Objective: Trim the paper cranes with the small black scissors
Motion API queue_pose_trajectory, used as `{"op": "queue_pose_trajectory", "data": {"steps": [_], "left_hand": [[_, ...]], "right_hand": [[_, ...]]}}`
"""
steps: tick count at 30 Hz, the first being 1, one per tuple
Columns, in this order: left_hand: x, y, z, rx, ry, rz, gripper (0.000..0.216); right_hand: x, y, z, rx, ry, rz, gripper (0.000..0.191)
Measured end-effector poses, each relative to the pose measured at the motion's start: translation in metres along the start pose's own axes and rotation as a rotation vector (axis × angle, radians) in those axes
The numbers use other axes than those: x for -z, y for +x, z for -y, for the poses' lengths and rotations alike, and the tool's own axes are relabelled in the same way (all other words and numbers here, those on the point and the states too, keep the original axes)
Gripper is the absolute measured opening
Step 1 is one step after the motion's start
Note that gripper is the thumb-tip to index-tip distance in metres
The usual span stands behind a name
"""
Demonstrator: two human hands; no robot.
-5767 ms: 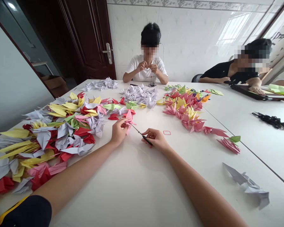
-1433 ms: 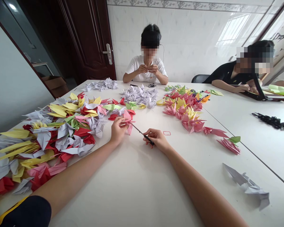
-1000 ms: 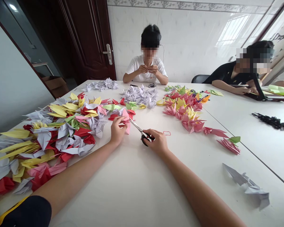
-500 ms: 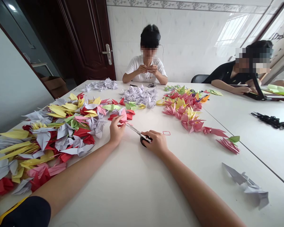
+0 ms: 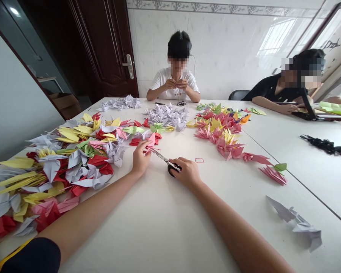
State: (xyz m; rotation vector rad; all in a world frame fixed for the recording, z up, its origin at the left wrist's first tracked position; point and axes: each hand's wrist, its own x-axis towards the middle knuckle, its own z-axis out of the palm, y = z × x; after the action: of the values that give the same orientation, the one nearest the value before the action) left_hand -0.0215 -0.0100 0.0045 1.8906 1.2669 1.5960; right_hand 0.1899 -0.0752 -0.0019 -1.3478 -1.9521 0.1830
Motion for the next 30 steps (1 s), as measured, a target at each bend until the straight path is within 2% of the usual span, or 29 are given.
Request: {"op": "queue_pose_trajectory", "data": {"steps": [11, 23, 30], "left_hand": [[-0.0017, 0.0005, 0.005, 0.021, -0.003, -0.051, 0.054], [-0.0009, -0.0024, 0.0001, -0.063, 0.08, 0.038, 0.061], [-0.0009, -0.0021, -0.0006, -0.061, 0.103, -0.008, 0.062]], "right_hand": [[-0.0002, -0.0008, -0.001, 0.014, 0.059, -0.013, 0.027], [-0.0005, 0.0001, -0.0008, -0.019, 0.039, 0.013, 0.028], [-0.0005, 0.0009, -0.0048, -0.062, 0.046, 0.037, 0.029]]}}
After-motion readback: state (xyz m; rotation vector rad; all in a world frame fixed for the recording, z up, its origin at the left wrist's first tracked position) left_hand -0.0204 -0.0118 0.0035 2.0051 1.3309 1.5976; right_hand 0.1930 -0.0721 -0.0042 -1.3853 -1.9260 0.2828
